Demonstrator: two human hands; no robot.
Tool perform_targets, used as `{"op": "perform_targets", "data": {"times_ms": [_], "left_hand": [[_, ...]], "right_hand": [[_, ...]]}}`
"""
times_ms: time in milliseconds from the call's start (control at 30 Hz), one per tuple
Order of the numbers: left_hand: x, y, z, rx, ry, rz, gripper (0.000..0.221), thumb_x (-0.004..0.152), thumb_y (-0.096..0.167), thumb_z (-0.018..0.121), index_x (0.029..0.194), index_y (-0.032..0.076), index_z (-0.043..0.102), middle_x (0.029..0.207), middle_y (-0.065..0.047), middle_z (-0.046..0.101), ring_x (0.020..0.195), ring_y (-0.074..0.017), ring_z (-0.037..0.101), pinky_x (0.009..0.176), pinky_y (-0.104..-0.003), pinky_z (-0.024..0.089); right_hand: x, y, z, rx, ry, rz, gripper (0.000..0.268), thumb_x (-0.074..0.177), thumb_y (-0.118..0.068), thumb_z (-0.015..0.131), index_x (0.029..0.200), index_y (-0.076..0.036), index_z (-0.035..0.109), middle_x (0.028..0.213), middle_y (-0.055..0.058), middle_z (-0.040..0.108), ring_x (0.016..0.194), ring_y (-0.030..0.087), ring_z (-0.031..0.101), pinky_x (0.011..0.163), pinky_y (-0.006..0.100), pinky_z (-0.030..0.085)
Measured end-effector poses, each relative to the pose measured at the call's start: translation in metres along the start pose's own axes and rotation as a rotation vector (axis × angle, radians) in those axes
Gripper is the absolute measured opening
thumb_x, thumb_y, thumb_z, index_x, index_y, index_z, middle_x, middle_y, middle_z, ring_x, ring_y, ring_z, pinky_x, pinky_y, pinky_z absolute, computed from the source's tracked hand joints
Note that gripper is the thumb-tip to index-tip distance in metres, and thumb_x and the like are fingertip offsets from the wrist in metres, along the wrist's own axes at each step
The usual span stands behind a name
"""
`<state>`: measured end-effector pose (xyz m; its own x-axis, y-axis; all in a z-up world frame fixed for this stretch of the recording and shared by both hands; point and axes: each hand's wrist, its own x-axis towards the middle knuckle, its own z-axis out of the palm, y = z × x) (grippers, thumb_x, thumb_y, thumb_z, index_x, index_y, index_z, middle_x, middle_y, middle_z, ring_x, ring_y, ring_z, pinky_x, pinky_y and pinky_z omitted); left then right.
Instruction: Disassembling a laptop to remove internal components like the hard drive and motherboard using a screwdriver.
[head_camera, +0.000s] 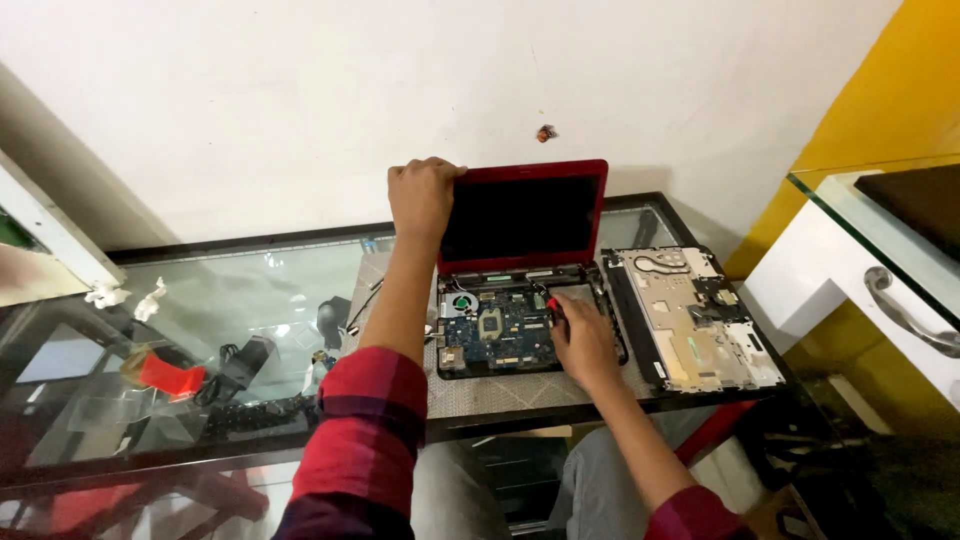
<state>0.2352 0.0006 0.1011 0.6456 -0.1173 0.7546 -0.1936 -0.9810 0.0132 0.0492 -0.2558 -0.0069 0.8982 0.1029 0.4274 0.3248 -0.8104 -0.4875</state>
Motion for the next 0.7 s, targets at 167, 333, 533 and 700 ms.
{"op": "perform_targets", "data": {"times_ms": [167,333,533,700], "left_hand": [[-0.006,0.003,0.006,0.004,-0.314,0.031,0.051,0.095,0.027,0.07,0.145,0.032,0.058,0.144,0.007,0.058,0.14,-0.0178,0.045,0.109,-0.053,0.042],[-0.034,0.028,-0.023,0.065,-0.439,0.047,0.087,0.096,0.029,0.071,0.167,0.021,0.022,0.172,-0.006,0.022,0.159,-0.0242,0.012,0.118,-0.058,0.038],[-0.105,0.046,-0.026,-0.113,-0.432,0.114,0.083,0.091,0.026,0.072,0.16,0.002,0.033,0.173,-0.022,0.007,0.159,-0.0356,0.004,0.122,-0.064,0.024],[-0.168,0.045,-0.012,-0.181,-0.738,-0.015,0.062,0.111,0.043,0.029,0.164,0.013,0.024,0.173,-0.011,0.012,0.159,-0.0266,0.01,0.118,-0.067,0.024]], "right_hand": [[-0.002,-0.011,-0.009,0.008,0.02,0.006,0.043,0.094,-0.01,0.055,0.137,-0.006,0.064,0.112,0.019,0.072,0.107,0.038,0.068,0.087,0.05,0.053],[-0.002,-0.004,-0.002,-0.005,0.041,-0.006,0.042,0.094,-0.008,0.055,0.135,-0.005,0.065,0.11,0.019,0.072,0.106,0.039,0.068,0.084,0.048,0.054],[-0.002,0.002,0.006,-0.043,0.035,-0.003,0.043,0.095,-0.009,0.055,0.136,-0.007,0.065,0.111,0.016,0.073,0.107,0.034,0.068,0.084,0.045,0.054],[-0.001,-0.005,0.0,-0.069,0.05,-0.017,0.042,0.094,-0.007,0.056,0.136,-0.004,0.065,0.113,0.02,0.072,0.11,0.036,0.067,0.086,0.046,0.054]]}}
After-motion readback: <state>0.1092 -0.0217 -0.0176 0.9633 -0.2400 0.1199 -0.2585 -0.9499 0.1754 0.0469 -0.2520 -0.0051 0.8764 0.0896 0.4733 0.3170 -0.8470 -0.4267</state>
